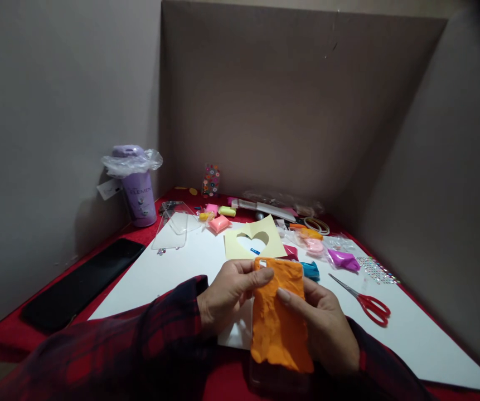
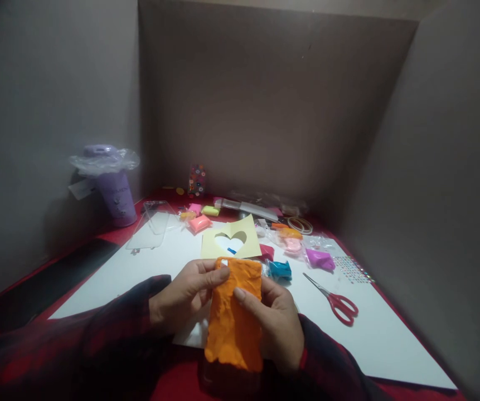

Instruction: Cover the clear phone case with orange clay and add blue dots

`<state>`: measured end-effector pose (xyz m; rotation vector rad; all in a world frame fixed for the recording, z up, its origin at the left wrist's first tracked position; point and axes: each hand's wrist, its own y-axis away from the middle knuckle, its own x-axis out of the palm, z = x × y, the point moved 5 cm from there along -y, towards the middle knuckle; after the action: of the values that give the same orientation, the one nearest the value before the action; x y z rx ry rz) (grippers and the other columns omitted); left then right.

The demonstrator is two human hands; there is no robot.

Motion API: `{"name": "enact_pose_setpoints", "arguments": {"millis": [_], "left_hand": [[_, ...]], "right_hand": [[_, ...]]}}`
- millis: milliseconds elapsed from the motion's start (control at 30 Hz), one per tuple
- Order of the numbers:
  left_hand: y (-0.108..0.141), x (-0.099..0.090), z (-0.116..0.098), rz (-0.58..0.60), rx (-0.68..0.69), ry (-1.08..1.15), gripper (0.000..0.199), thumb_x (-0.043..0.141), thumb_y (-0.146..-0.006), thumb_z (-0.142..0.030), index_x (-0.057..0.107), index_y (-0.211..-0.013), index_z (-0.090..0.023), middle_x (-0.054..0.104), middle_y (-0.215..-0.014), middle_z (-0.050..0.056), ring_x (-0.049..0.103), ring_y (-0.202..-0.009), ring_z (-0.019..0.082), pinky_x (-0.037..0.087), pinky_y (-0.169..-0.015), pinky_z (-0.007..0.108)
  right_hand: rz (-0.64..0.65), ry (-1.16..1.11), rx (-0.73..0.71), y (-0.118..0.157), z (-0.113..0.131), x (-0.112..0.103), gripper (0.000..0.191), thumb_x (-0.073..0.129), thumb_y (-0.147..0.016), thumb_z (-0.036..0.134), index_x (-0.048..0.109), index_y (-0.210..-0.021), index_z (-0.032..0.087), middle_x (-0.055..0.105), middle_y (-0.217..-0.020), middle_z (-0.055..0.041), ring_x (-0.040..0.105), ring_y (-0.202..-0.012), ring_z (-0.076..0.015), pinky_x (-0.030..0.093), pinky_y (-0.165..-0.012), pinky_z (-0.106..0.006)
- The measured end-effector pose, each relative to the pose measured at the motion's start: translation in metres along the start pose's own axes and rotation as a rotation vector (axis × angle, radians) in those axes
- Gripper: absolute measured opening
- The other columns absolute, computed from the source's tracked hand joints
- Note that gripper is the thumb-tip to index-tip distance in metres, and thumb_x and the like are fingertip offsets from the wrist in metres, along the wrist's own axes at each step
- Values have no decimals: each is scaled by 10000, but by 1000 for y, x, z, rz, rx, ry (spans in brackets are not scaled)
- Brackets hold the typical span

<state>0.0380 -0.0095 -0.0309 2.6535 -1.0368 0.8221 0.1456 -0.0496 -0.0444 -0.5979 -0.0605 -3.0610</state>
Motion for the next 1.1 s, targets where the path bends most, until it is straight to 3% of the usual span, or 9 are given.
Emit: {"name": "enact_pose_setpoints", "arguments": {"millis": [167, 300, 433, 567, 700, 867, 1100], "left_hand": [[0, -2, 0, -22, 0, -34, 243, 627, -722, -149, 654, -950, -68, 650, -812, 107, 601, -764, 168, 426, -806, 320], [-1, -2, 4, -6, 1, -29, 262, 634, -736, -216, 646, -963, -84, 642, -829, 101, 596, -775, 164, 421, -819, 322], [1, 0, 16, 49, -151, -45, 272, 677, -684, -223, 649, -917, -83, 635, -817, 98, 595, -735, 168, 418, -830, 365], [3, -1, 22, -3, -264, -112, 220, 713, -602, -191, 649, -775, -72, 622, -754, 91, 602, -726, 202, 426, -801, 392], [4, -3, 24, -22, -334, -178, 243, 728, -563, -183, 649, -764, -72, 627, -767, 97, 609, -740, 218, 436, -765, 375], [3, -4, 21, -6, -253, -160, 330, 745, -572, -260, 643, -837, -93, 628, -783, 81, 604, -734, 193, 446, -716, 325], [0, -10, 16, -115, -146, -193, 300, 719, -608, -340, 642, -746, -86, 605, -692, 62, 572, -635, 150, 427, -642, 277]], "right_hand": [[-13, -6, -9, 1, 1, 1, 302, 733, -662, 306, 664, -932, 188, 700, -804, -80, 656, -678, -235, 512, -636, -340], [-41, -37, 3, 0, 2, -2, 284, 722, -679, 281, 663, -942, 190, 702, -823, -80, 661, -716, -244, 519, -679, -355], [-93, -71, -32, -2, 6, -9, 242, 706, -697, 274, 663, -921, 191, 701, -856, -84, 663, -741, -256, 524, -689, -367], [-130, -87, -64, -3, 8, -12, 240, 710, -690, 273, 666, -912, 193, 701, -869, -87, 663, -761, -265, 525, -699, -375], [-160, -102, -76, -3, 9, -11, 265, 725, -665, 277, 669, -908, 187, 703, -850, -91, 664, -755, -275, 526, -704, -400], [-169, -87, -74, -3, 11, -11, 277, 723, -667, 287, 659, -913, 177, 701, -853, -90, 660, -761, -280, 526, -698, -410], [-108, -46, -27, -4, 11, -10, 308, 672, -708, 412, 647, -939, 209, 695, -861, -80, 652, -740, -269, 521, -570, -343]]}}
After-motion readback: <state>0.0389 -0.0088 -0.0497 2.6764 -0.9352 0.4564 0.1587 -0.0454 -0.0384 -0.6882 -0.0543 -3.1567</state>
